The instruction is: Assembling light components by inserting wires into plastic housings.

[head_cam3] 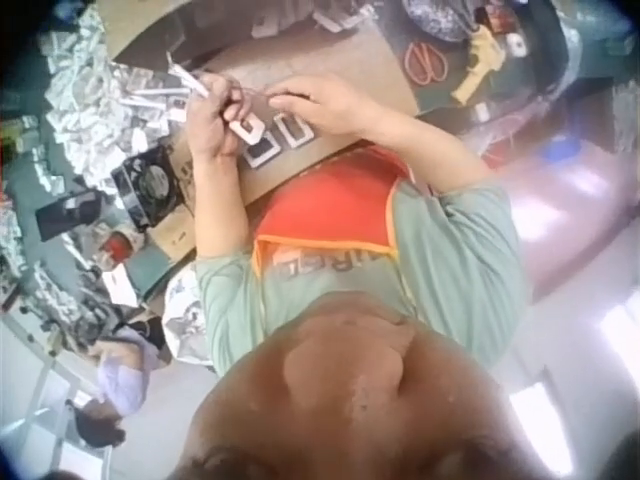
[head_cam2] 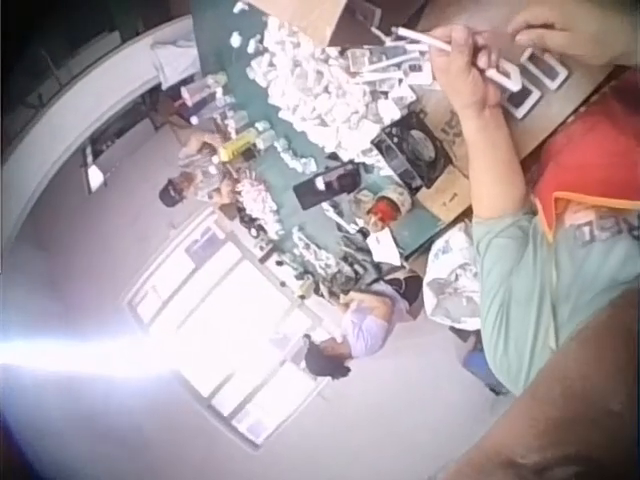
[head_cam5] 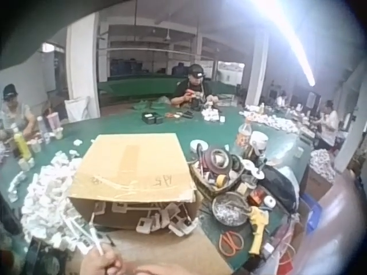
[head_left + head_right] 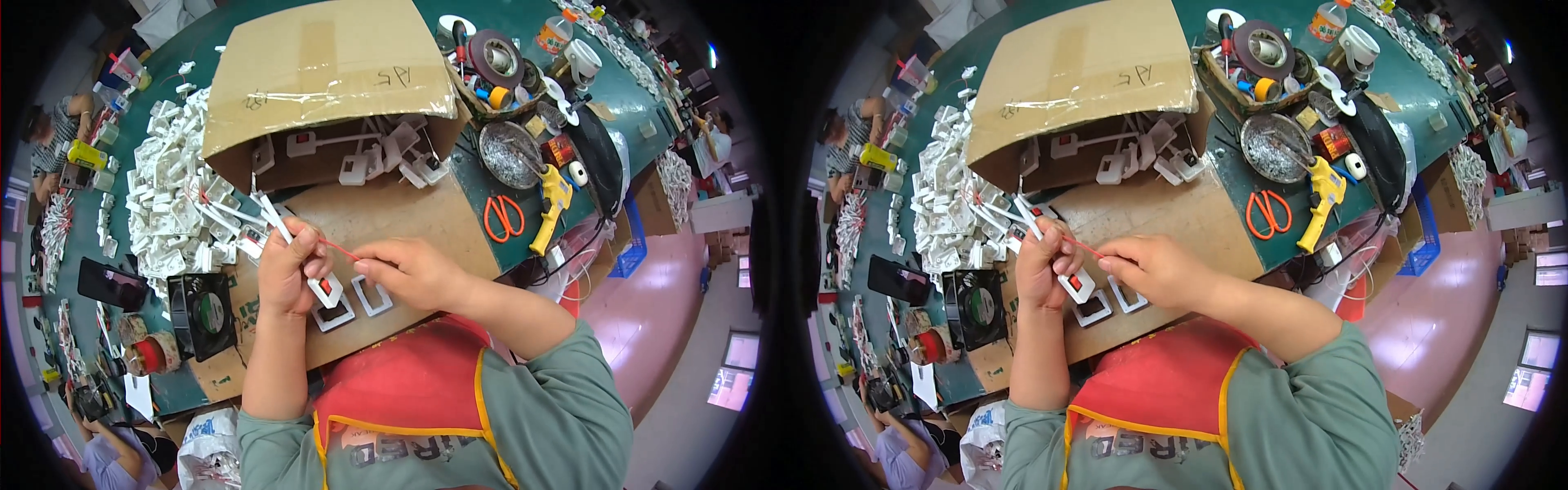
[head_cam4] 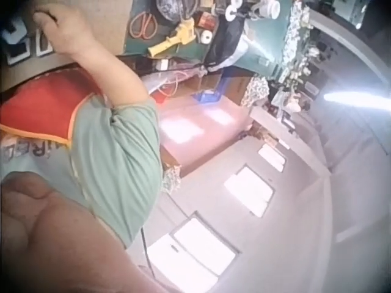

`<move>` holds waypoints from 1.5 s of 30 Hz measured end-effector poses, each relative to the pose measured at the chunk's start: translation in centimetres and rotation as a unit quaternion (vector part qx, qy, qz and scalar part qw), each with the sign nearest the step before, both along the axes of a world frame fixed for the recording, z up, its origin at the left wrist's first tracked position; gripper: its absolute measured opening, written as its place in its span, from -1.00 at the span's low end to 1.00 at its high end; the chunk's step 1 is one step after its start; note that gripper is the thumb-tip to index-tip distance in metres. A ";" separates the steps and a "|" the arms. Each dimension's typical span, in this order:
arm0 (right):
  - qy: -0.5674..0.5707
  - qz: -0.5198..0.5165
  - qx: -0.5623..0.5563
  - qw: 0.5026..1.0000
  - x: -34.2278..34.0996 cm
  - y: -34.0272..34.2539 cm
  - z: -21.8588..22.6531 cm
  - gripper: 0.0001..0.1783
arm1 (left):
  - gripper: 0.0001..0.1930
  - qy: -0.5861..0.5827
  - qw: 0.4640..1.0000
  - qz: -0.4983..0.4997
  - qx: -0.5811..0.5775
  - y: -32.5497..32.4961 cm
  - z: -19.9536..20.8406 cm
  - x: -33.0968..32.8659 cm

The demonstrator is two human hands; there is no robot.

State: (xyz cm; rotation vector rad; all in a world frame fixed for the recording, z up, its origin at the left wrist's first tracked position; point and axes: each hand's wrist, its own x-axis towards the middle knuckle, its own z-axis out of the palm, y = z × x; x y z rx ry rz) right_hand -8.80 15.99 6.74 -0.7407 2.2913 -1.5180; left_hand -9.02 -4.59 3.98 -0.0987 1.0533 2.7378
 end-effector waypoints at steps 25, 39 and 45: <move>0.013 0.072 0.185 0.980 0.8 6.6 5.1 -0.90 | -0.88 -0.051 0.994 0.091 0.014 -1.1 0.6 -0.3; -0.005 -0.084 -0.197 0.977 -2.3 4.9 8.4 -0.77 | -0.72 0.131 0.978 0.029 -0.158 0.7 -0.2 0.1; -0.008 -0.080 -0.246 0.966 -5.0 -1.5 9.3 -0.80 | -0.85 0.201 0.885 0.017 -0.420 0.5 1.3 1.4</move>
